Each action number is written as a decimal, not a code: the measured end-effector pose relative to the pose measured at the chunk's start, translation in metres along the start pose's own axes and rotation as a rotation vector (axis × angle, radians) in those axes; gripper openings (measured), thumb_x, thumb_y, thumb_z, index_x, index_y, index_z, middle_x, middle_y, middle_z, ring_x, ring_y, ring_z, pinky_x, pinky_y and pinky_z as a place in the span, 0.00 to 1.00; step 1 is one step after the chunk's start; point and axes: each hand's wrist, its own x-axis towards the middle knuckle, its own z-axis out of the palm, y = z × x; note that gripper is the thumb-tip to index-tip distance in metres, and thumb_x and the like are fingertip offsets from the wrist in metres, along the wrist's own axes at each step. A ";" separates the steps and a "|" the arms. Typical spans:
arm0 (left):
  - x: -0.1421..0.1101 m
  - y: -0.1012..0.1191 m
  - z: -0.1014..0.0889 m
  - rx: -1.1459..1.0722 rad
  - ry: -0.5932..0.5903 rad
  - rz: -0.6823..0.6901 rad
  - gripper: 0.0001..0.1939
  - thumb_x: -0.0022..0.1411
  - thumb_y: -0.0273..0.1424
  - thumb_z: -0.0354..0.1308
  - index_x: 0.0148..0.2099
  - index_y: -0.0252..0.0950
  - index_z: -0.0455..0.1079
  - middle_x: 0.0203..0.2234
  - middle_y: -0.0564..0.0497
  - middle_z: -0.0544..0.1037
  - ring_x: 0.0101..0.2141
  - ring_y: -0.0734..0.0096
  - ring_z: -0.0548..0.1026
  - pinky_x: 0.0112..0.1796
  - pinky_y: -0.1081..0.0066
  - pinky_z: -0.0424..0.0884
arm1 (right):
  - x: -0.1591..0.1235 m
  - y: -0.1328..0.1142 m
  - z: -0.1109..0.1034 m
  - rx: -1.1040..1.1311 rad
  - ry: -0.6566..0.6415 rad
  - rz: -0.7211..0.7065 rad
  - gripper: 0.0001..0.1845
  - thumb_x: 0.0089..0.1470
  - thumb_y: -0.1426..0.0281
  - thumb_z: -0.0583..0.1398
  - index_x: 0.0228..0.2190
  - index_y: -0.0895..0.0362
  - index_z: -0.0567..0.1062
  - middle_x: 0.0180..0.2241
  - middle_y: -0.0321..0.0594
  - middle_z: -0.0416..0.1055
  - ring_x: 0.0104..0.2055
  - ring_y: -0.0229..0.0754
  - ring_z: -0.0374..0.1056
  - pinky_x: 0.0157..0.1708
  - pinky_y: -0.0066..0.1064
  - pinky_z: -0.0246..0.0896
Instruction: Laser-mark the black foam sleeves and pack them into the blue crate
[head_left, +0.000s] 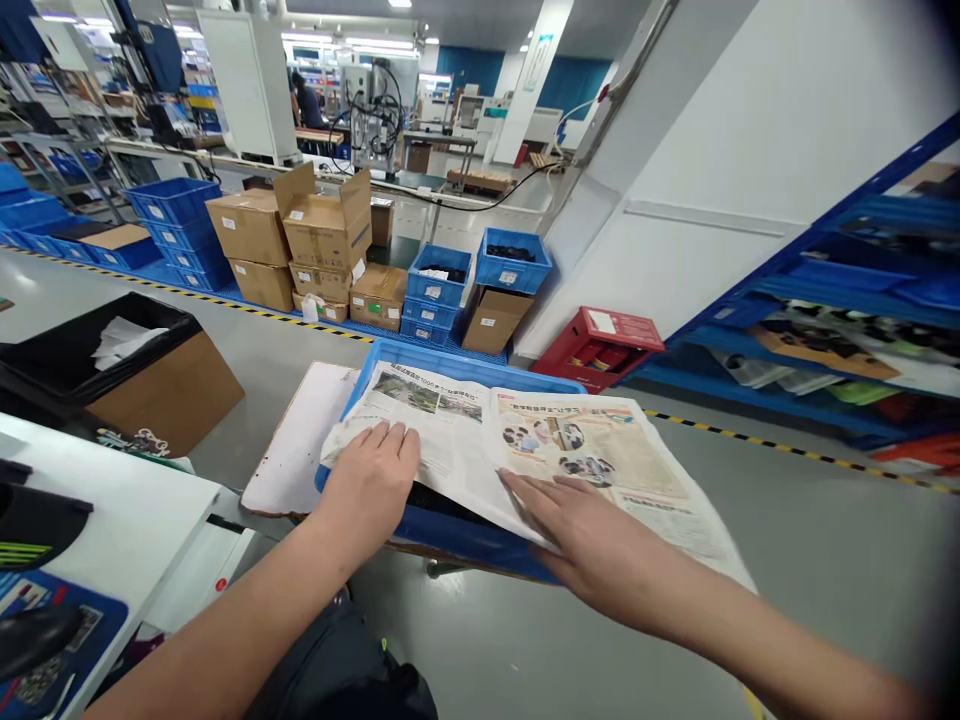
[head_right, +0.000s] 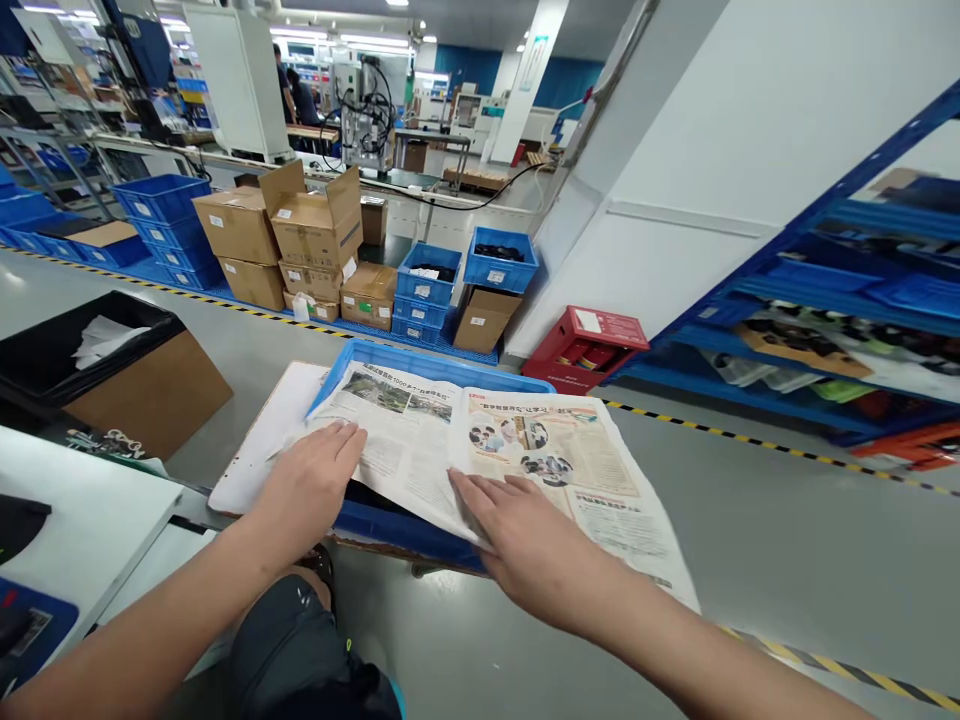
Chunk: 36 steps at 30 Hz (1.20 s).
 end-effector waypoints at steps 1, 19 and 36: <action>-0.004 -0.001 0.001 0.039 0.097 0.055 0.21 0.64 0.15 0.45 0.56 0.21 0.69 0.51 0.31 0.79 0.53 0.48 0.77 0.51 0.55 0.76 | -0.001 0.000 0.006 -0.081 0.061 0.012 0.37 0.53 0.81 0.54 0.65 0.66 0.63 0.58 0.61 0.72 0.56 0.60 0.72 0.53 0.52 0.70; -0.031 -0.027 0.026 0.042 0.041 0.058 0.26 0.65 0.20 0.51 0.65 0.23 0.63 0.62 0.24 0.67 0.62 0.39 0.68 0.57 0.46 0.70 | -0.016 0.031 0.032 -0.109 0.410 0.287 0.29 0.62 0.69 0.54 0.63 0.61 0.66 0.45 0.55 0.76 0.45 0.57 0.75 0.45 0.49 0.72; 0.017 -0.037 0.050 -0.013 -0.029 0.295 0.16 0.64 0.18 0.49 0.52 0.26 0.72 0.45 0.35 0.80 0.47 0.52 0.77 0.53 0.48 0.73 | -0.008 0.052 0.042 0.369 0.277 0.173 0.13 0.66 0.61 0.56 0.31 0.52 0.72 0.31 0.41 0.72 0.34 0.44 0.71 0.32 0.33 0.67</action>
